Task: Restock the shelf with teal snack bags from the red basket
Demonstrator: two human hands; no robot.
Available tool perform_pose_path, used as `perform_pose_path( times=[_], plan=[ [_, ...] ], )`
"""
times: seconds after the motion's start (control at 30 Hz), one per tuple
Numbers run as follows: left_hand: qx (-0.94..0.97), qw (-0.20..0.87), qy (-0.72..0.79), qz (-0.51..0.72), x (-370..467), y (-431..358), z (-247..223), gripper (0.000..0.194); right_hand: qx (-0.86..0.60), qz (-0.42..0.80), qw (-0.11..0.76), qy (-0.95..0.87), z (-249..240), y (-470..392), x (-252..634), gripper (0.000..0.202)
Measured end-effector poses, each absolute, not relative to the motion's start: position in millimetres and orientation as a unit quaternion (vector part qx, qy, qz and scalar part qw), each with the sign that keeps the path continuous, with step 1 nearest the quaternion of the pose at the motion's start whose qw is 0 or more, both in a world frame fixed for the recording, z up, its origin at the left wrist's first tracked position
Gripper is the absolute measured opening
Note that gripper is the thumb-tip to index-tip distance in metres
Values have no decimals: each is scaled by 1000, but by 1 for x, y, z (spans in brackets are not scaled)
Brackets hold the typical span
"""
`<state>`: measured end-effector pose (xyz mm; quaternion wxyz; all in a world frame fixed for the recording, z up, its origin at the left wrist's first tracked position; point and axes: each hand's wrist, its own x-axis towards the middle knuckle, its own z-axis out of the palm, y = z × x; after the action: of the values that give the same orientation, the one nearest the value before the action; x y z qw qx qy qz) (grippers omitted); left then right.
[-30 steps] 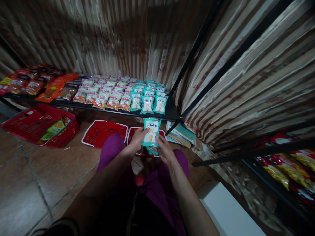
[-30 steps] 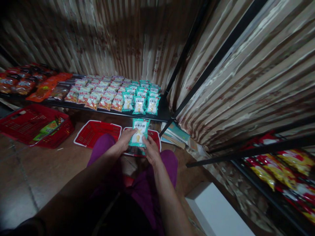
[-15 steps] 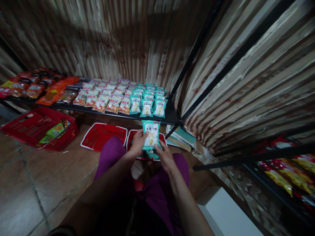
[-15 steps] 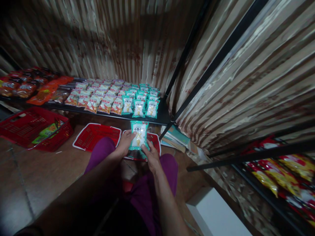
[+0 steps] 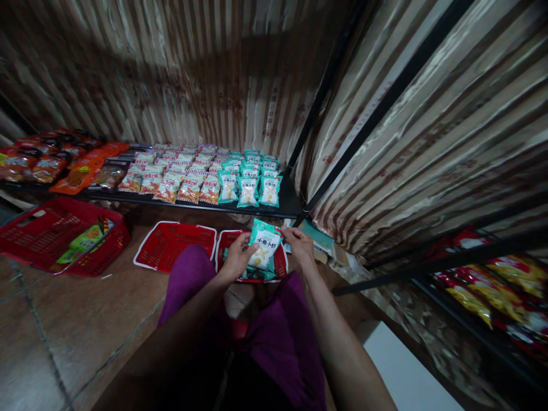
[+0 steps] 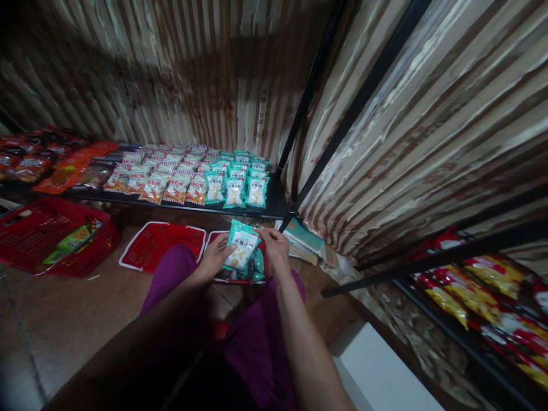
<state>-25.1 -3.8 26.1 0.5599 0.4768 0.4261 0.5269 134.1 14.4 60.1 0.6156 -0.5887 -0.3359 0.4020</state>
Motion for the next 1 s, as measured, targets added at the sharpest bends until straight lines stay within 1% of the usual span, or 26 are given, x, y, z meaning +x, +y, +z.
perform_pose_path(
  times=[0.17,0.27,0.4,0.5,0.6,0.67,0.83,1.0],
  plan=[
    [484,567,430,509,-21,-5,23,38,-585,432,615,-303,48,20,136,42],
    [452,612,432,485,-18,-5,18,47,-591,397,614,-342,42,24,143,41],
    [398,683,402,462,-10,-8,8,65,-615,301,597,-419,41,32,158,40],
    [375,712,392,445,-2,-12,1,70,-615,285,589,-440,42,35,164,40],
    [378,717,394,433,3,-17,-1,76,-613,290,596,-430,40,36,167,41],
    [381,711,390,444,4,-20,0,75,-611,292,607,-415,36,36,168,42],
    [381,703,382,462,2,-26,4,60,-595,328,643,-353,30,34,167,42],
    [363,709,392,461,1,-32,5,62,-594,336,648,-338,34,33,163,42]
  ],
)
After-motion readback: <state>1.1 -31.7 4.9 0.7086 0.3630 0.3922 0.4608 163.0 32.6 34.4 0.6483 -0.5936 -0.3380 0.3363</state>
